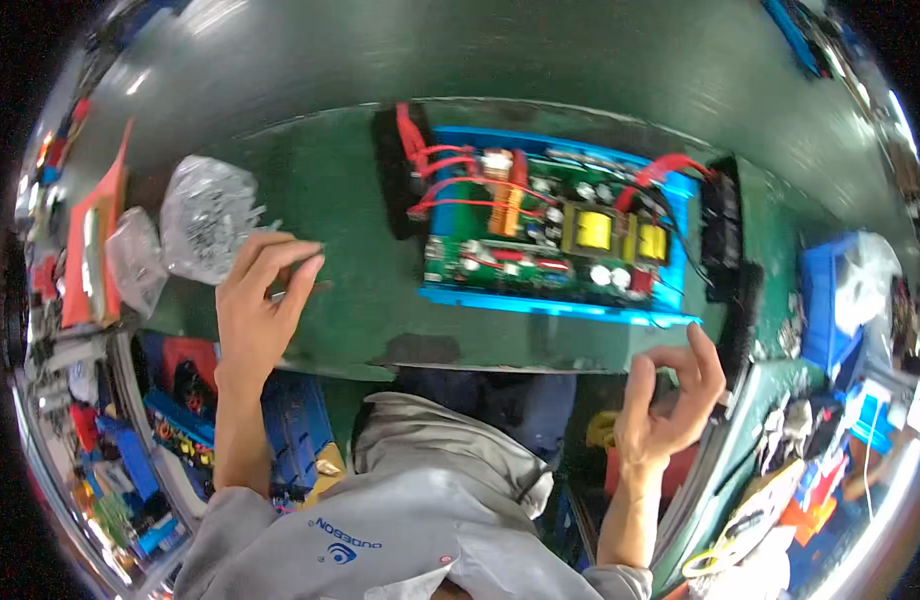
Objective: Assembling an electronic device, specifically a power inverter, by connecting wires to a circuit board and securing the housing with screws.
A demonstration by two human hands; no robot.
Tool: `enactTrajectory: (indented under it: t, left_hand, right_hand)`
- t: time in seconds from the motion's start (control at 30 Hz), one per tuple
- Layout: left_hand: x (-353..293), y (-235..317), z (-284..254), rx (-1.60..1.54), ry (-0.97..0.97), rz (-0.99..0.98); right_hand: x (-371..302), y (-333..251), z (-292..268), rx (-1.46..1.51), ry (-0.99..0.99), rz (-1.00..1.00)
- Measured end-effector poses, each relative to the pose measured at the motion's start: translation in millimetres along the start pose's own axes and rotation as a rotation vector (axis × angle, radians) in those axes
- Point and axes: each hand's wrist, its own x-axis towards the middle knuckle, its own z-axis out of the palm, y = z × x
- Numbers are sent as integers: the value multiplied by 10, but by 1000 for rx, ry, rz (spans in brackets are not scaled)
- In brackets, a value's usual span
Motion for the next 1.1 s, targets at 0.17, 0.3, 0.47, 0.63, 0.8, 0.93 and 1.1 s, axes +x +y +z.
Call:
enactTrajectory:
  t: [0.17, 0.3, 0.47, 0.63, 0.8, 0.93, 1.1]
  left_hand:
    - [-538, -398, -369, 42, -203, -153]
    - [-714, -655, -238, 36, -169, -73]
    - [-772, -572, -160, 8, 49, 132]
    - [-1003, -253, -65, -560, 263, -244]
    - [-1052, -218, 1, -875, 247, -614]
    - [-935, -163, -90, -1002, 289, -673]
    - [-659, 172, -87, -1171, 124, -572]
  right_hand:
    - [250, -481, 366, 52, -242, -140]
    - [552, -1046, 1111, 122, -525, -514]
    - [615, -1265, 2334, 138, -683, -862]
    - [497, -1231, 2934, 122, -765, -852]
    - [332, -1246, 2683, -245, -816, -858]
    - [317, -1188, 1988, 278, -892, -460]
    - [310, -1094, 1111, 260, -908, -228]
